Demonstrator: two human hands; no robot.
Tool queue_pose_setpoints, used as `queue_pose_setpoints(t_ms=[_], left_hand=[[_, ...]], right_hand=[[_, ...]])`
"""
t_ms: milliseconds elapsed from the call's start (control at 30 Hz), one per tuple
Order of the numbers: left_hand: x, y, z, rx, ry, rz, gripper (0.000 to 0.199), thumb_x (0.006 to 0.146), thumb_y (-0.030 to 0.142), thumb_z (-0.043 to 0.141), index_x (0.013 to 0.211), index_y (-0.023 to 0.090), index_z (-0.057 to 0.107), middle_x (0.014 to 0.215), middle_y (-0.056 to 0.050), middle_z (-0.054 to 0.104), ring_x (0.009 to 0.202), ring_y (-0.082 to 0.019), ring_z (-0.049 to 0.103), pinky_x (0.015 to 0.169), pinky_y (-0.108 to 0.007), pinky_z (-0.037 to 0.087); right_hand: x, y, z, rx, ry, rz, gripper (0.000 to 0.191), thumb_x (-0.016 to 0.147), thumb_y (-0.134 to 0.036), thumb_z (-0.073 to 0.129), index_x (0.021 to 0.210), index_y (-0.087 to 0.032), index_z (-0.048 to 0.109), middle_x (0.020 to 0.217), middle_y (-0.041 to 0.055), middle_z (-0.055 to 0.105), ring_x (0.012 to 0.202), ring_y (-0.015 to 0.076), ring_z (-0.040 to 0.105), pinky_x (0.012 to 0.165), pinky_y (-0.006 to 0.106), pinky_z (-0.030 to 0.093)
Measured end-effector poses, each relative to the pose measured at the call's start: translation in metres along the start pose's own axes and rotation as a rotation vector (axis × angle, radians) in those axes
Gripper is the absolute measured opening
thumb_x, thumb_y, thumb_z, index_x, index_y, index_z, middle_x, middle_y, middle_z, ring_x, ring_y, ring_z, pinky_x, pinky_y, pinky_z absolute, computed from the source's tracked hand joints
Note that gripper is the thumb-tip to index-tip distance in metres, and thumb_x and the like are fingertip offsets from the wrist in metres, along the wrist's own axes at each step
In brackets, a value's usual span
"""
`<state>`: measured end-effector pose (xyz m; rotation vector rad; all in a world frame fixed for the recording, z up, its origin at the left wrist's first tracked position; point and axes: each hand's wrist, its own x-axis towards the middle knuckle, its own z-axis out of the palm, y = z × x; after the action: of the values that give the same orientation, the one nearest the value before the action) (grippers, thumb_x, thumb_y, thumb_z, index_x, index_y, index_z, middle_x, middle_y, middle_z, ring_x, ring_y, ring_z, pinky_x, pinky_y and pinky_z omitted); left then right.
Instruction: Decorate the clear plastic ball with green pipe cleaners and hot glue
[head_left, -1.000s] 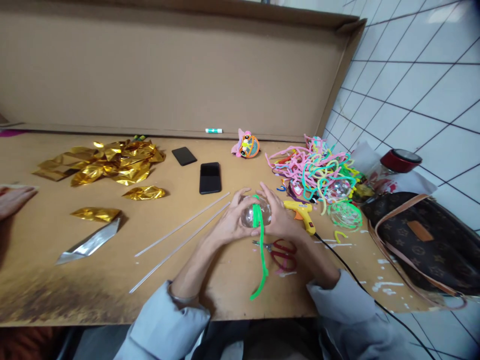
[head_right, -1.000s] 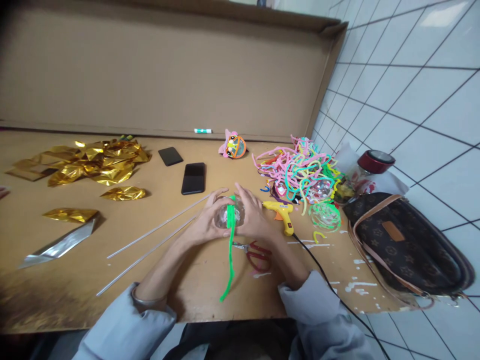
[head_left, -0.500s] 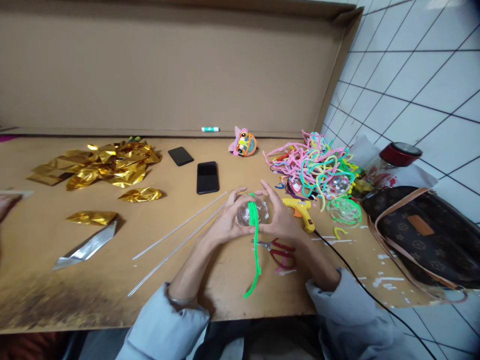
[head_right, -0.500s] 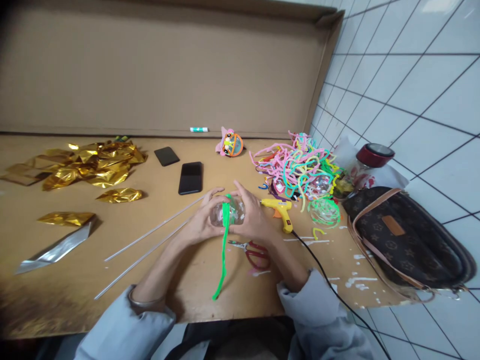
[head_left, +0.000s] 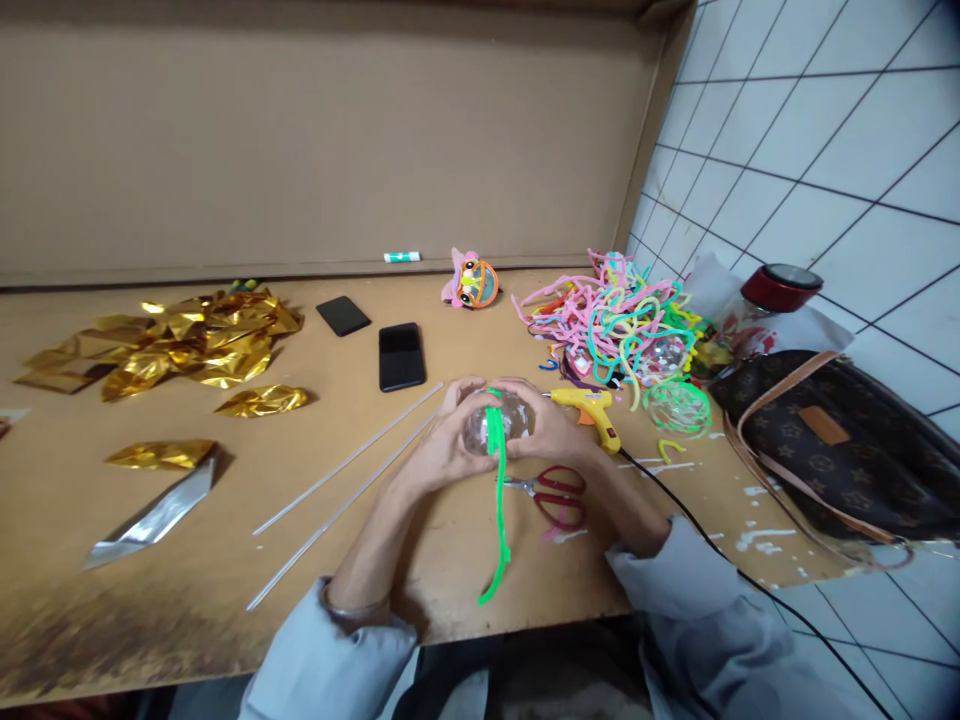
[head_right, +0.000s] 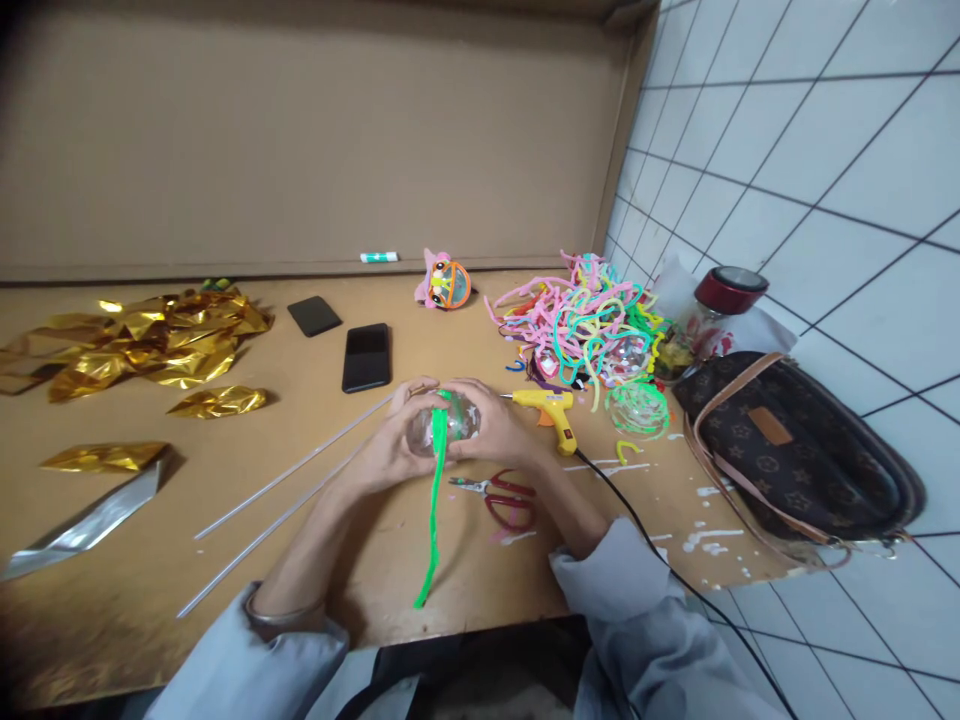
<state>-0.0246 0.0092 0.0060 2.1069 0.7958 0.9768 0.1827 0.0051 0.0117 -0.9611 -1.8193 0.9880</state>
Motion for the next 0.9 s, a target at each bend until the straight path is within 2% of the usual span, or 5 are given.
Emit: queue_pose_setpoints(t_ms=[133,267,433,700,900], left_hand=[[-0.001,0.003,0.000,0.034,-0.018,0.047,0.061,0.067,0.029,0.086,0.119,0.027,0.055,0.136,-0.010,0.036,0.139,-0.032,0.037,0.115,-0.052,0.040],[-0.002,0.005,0.000,0.040,-0.049,0.089,0.060,0.069,0.031,0.086,0.120,0.027,0.055,0.134,-0.010,0.037,0.135,-0.032,0.040,0.111,-0.049,0.044],[-0.002,0.004,-0.001,0.062,-0.048,0.100,0.059,0.070,0.028,0.085,0.120,0.028,0.054,0.133,-0.009,0.037,0.135,-0.031,0.040,0.112,-0.050,0.042],[0.000,-0.002,0.000,0.050,-0.007,0.050,0.064,0.066,0.028,0.086,0.120,0.028,0.053,0.139,-0.010,0.035,0.141,-0.033,0.035,0.117,-0.053,0.036],[0.003,-0.001,0.001,0.070,0.033,0.035,0.067,0.064,0.025,0.086,0.122,0.027,0.054,0.134,-0.011,0.041,0.139,-0.033,0.038,0.115,-0.054,0.037]], right_hand=[[0.000,0.006,-0.012,0.267,0.026,0.055,0.084,0.061,-0.067,0.081,0.128,-0.022,0.061,0.144,0.0123,0.057,0.140,0.0286,0.048,0.119,0.046,0.035],[0.002,0.016,-0.009,0.285,0.158,0.193,0.086,0.077,-0.087,0.045,0.130,-0.021,0.062,0.142,0.0140,0.059,0.136,0.0267,0.053,0.116,0.047,0.039],[0.003,0.007,0.005,-0.048,0.095,0.159,0.079,0.088,-0.083,0.026,0.106,-0.021,0.072,0.107,0.0091,0.074,0.107,0.0249,0.067,0.100,0.046,0.052],[-0.001,-0.006,0.007,-0.069,0.150,-0.027,0.061,0.098,-0.066,0.032,0.120,-0.023,0.070,0.121,0.0085,0.071,0.117,0.0213,0.064,0.105,0.040,0.050],[-0.008,-0.005,0.010,-0.091,0.194,-0.084,0.054,0.099,-0.061,0.034,0.120,-0.027,0.070,0.126,0.0080,0.067,0.123,0.0227,0.060,0.110,0.045,0.046]])
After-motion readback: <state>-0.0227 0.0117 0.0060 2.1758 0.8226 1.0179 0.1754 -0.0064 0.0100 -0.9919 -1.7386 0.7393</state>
